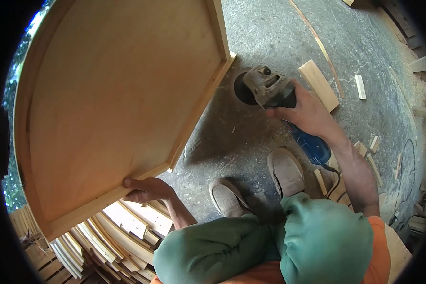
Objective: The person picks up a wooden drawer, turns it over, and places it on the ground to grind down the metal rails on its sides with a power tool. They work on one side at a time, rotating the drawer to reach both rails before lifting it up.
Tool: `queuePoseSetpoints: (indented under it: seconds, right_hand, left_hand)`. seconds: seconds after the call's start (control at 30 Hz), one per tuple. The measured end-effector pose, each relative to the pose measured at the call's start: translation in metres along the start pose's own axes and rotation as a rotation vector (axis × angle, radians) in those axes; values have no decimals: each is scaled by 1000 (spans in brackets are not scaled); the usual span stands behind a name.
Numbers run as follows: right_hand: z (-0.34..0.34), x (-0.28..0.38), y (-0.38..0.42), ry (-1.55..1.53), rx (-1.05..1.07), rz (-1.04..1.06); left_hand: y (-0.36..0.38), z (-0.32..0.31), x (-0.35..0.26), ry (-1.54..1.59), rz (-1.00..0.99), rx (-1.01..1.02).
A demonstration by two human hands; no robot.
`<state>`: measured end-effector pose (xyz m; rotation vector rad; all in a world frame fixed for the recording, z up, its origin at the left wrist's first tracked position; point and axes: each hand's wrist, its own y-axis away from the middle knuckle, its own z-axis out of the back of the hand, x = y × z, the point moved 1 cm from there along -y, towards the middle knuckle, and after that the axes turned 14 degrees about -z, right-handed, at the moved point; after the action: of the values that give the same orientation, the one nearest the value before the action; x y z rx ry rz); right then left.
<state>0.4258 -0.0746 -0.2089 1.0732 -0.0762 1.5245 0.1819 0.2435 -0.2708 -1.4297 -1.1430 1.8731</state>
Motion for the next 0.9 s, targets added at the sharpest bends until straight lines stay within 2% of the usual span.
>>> queuePoseSetpoints:
  seconds: [0.1,0.2,0.4,0.47,0.6,0.67,0.77,0.9]
  right_hand:
    - [-14,5,-18,-1,7,47]
    - [-24,10,-28,48,60,-38]
    - [-44,13,-38,81,49,31]
    - [-49,12,-44,115,38,21]
    - [-56,19,-48,157,62,-28]
    - [-61,18,-52,158,-7,60]
    - [-63,24,-52,166,9,57]
    - [-67,23,-58,178,-2,68]
  left_hand:
    - [13,6,9,13,31,-3]
    - [22,11,17,22,59,5]
    - [28,17,21,-84,-29,40]
    - [27,12,19,-37,-86,-36]
    - [23,10,10,39,-74,-26]
    - [26,12,14,32,-66,-19]
    - [28,16,19,-58,-81,-9]
    - [30,16,19,27,-48,4]
